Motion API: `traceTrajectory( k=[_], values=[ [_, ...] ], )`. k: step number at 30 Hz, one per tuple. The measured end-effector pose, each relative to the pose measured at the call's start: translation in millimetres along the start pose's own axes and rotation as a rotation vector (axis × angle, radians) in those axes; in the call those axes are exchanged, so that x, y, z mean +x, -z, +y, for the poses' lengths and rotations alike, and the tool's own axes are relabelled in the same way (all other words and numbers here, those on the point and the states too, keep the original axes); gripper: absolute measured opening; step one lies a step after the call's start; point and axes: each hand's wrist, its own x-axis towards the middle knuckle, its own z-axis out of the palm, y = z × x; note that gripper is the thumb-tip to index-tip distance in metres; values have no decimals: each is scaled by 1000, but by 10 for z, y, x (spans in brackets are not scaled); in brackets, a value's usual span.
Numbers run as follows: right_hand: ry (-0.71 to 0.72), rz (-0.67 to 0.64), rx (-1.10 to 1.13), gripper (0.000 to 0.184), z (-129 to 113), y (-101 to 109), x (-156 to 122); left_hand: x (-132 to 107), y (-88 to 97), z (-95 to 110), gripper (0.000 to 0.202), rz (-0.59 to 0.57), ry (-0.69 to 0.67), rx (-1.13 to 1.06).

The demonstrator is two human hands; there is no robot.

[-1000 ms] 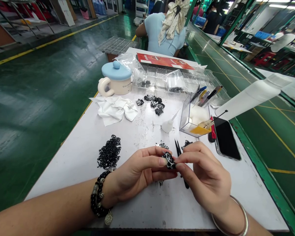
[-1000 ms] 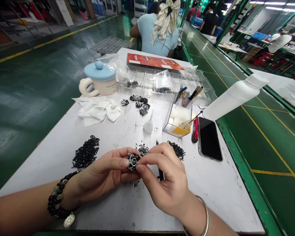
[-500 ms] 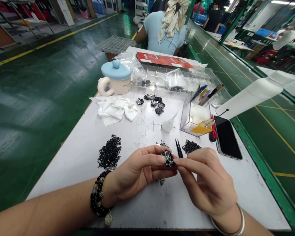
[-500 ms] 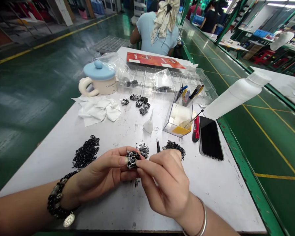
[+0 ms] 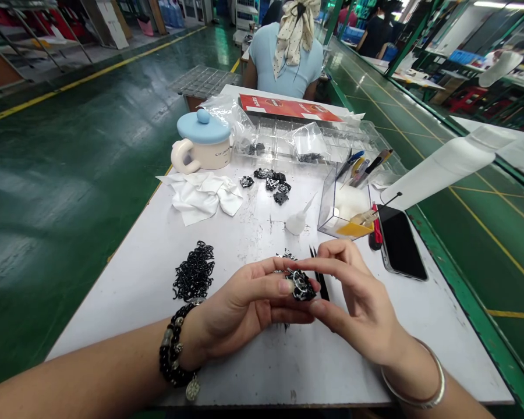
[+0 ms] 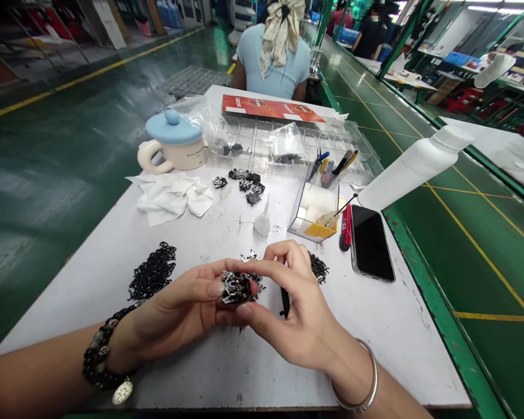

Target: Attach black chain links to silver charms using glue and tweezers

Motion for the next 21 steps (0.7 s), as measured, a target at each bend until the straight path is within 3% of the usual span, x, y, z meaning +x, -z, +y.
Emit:
traceTrajectory(
  k=[4,7,9,12,14,16,21],
  values=[
    [-11,-25,94,30,20,15,10,9,17,-13,33,-36,12,42],
    [-19,-43,103,25,32,50,26,-2,44,34,34,-39,-62,270],
    [-23,-65,77,24,38,83,39,-21,63,100,37,-32,-265,627],
    [-32,-100,36,22,45,118,47,-46,80,196,47,-77,-751,1250],
    [-40,-119,21,21,44,124,46,-49,82,223,48,-123,-978,1509],
    [-43,-133,7,20,35,121,46,-42,81,219,44,-143,-1068,1628],
    [-49,-164,-45,20,-11,115,64,-25,65,190,36,-116,-1119,1721]
  ],
)
